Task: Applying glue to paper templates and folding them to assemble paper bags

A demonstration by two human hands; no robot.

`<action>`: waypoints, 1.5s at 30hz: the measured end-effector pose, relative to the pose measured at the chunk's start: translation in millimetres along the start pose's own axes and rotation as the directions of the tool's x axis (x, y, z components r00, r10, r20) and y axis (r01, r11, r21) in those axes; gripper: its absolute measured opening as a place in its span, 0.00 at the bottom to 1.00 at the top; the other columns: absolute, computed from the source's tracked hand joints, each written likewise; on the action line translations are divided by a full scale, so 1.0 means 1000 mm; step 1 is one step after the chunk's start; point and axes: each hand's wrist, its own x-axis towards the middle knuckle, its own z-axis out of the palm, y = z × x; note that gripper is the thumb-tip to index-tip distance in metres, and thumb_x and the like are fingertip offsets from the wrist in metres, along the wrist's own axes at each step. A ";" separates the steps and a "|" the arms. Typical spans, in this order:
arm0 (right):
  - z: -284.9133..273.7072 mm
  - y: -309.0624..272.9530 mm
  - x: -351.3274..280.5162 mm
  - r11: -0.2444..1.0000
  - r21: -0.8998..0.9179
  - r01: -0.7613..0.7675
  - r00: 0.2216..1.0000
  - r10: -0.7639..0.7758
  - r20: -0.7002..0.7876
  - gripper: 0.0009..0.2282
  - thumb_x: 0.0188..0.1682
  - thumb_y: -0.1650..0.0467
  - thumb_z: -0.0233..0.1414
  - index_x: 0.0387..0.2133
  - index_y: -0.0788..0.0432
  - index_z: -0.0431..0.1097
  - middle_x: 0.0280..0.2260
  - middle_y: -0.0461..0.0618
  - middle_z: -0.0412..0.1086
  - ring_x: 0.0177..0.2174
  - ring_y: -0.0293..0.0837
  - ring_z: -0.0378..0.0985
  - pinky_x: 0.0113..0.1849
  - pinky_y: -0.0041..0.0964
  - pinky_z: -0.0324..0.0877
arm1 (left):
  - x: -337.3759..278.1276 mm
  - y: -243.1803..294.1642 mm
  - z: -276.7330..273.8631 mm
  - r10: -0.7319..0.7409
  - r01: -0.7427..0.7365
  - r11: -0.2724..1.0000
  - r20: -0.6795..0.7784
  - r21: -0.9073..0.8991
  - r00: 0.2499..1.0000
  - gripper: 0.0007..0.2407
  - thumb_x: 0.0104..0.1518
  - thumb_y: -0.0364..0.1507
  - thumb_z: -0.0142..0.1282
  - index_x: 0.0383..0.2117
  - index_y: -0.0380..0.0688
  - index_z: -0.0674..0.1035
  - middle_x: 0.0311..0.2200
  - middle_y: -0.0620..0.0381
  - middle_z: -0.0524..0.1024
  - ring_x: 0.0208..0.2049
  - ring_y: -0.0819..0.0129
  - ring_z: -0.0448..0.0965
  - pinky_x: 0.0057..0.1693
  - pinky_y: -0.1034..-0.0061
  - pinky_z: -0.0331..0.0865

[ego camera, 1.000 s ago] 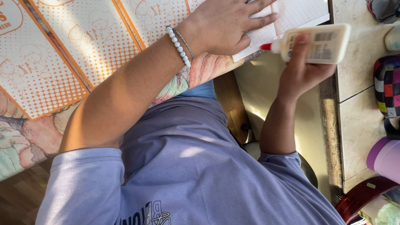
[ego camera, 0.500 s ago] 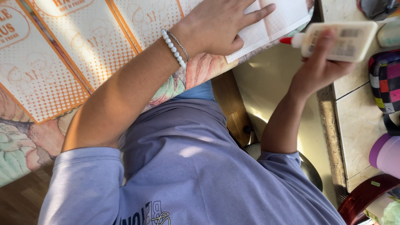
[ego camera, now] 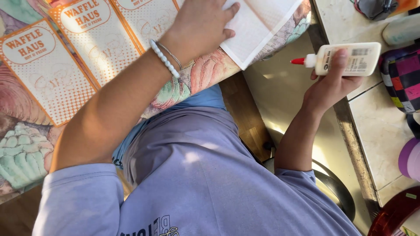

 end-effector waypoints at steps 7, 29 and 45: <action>0.020 0.007 -0.015 0.998 0.042 -0.056 0.998 0.056 -0.014 0.22 0.46 0.66 0.66 0.47 0.64 0.66 0.33 0.59 0.75 0.24 0.45 0.76 0.16 0.36 0.66 | -0.048 0.046 -0.018 -0.285 0.301 0.926 -0.101 0.226 0.953 0.24 0.57 0.53 0.57 0.53 0.53 0.76 0.41 0.57 0.68 0.40 0.60 0.70 0.48 0.64 0.59; 0.094 -0.033 -0.108 0.944 -0.179 0.278 0.793 -0.120 0.598 0.08 0.54 0.71 0.61 0.33 0.67 0.73 0.30 0.53 0.75 0.32 0.44 0.80 0.32 0.36 0.77 | -0.134 0.056 -0.015 -0.345 0.206 0.888 -0.301 -0.411 0.889 0.10 0.65 0.34 0.60 0.49 0.51 0.86 0.60 0.46 0.74 0.66 0.41 0.60 0.69 0.31 0.33; 0.085 -0.016 -0.079 0.905 -0.175 0.388 0.837 -0.267 0.477 0.07 0.53 0.73 0.62 0.37 0.66 0.72 0.31 0.56 0.77 0.30 0.48 0.83 0.29 0.38 0.81 | -0.136 0.055 -0.015 -0.321 0.189 0.899 -0.301 -0.394 0.898 0.10 0.66 0.31 0.62 0.51 0.50 0.85 0.61 0.45 0.73 0.67 0.36 0.57 0.68 0.26 0.34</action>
